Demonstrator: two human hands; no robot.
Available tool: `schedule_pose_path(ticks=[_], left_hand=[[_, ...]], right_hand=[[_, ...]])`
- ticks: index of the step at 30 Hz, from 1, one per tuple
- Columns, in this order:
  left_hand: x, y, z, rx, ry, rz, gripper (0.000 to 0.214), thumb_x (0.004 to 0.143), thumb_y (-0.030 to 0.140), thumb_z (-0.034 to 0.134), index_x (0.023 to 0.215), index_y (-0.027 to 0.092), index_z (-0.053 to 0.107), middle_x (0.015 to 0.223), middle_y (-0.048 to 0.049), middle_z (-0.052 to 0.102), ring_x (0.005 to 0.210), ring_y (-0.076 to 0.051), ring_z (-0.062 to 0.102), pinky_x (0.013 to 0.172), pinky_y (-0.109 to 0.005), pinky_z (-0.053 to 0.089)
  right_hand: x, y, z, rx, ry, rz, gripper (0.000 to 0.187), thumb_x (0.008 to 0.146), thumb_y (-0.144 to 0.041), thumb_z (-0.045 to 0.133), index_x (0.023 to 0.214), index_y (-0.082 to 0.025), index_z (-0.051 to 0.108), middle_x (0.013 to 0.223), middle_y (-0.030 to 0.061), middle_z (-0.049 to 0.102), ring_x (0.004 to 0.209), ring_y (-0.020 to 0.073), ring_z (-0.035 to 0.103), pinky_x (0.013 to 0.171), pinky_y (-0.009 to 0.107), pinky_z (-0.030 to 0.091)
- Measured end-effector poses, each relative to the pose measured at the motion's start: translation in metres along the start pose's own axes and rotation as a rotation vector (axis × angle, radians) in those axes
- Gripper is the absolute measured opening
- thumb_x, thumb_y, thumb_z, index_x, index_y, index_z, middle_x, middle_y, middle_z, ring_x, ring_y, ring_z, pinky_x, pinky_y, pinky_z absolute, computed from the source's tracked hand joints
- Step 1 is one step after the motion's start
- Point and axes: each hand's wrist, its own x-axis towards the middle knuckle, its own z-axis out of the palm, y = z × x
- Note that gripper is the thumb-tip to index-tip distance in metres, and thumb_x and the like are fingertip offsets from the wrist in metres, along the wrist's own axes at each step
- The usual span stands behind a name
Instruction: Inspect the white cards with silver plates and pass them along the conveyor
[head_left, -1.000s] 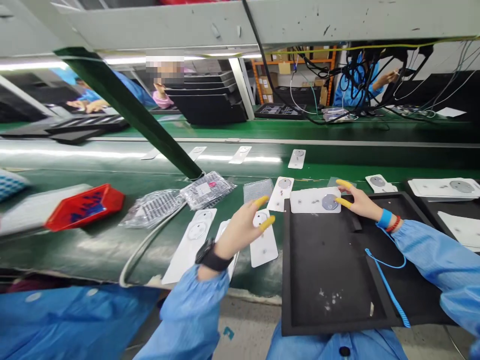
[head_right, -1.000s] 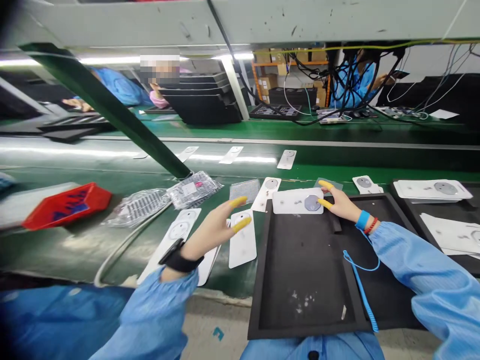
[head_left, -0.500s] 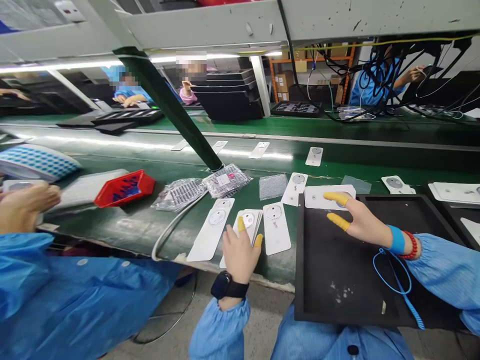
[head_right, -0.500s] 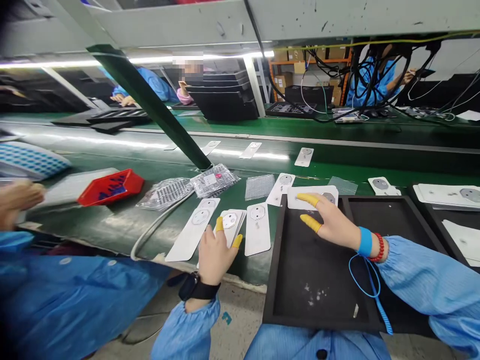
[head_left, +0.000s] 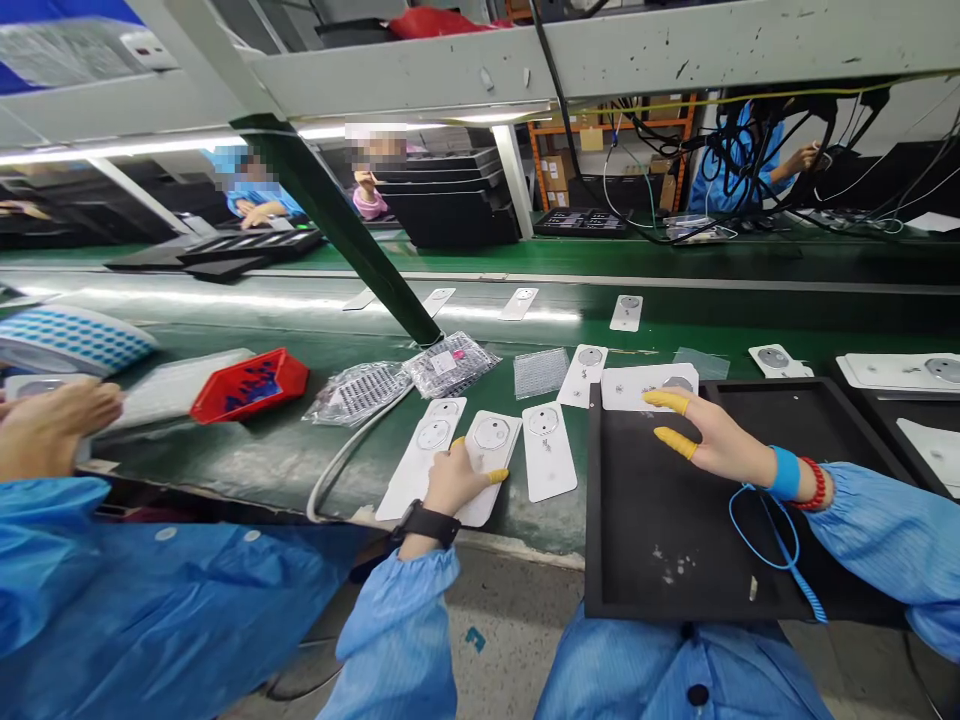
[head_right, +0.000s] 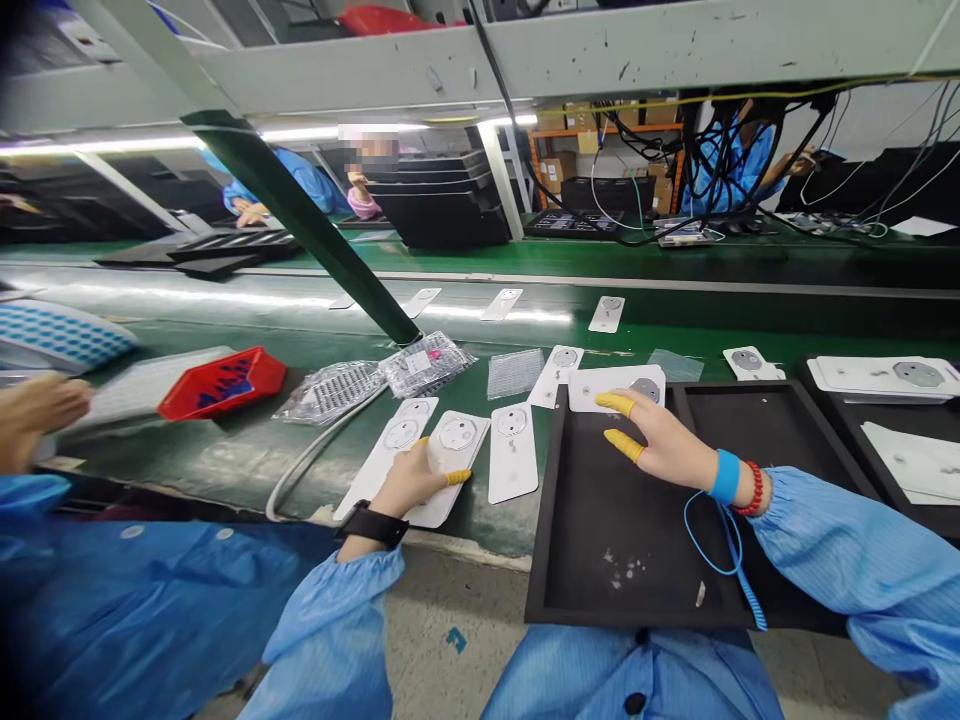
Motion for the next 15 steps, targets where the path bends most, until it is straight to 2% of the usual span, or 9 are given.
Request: schedule_pose_path(ticks=[8, 15], left_hand=[[-0.008, 0.022, -0.009, 0.172, -0.088, -0.040, 0.042, 0.089, 0.038, 0.061, 0.125, 0.016, 0.054, 0.120, -0.0107, 0.062, 0.101, -0.024, 0.063, 0.086, -0.045, 0.052], [0.003, 0.021, -0.018, 0.172, -0.148, -0.040, 0.041, 0.089, 0.038, 0.062, 0.123, 0.016, 0.056, 0.118, -0.0101, 0.063, 0.100, -0.023, 0.064, 0.085, -0.044, 0.053]], right_hand=[[-0.016, 0.009, -0.008, 0.017, -0.006, 0.033, 0.040, 0.094, -0.027, 0.050, 0.134, -0.028, 0.046, 0.130, 0.0086, 0.057, 0.119, 0.0262, 0.058, 0.102, 0.047, 0.051], [-0.024, 0.016, -0.005, 0.041, -0.011, 0.024, 0.038, 0.093, -0.023, 0.050, 0.131, -0.025, 0.047, 0.126, 0.0098, 0.057, 0.114, 0.0239, 0.060, 0.099, 0.044, 0.053]])
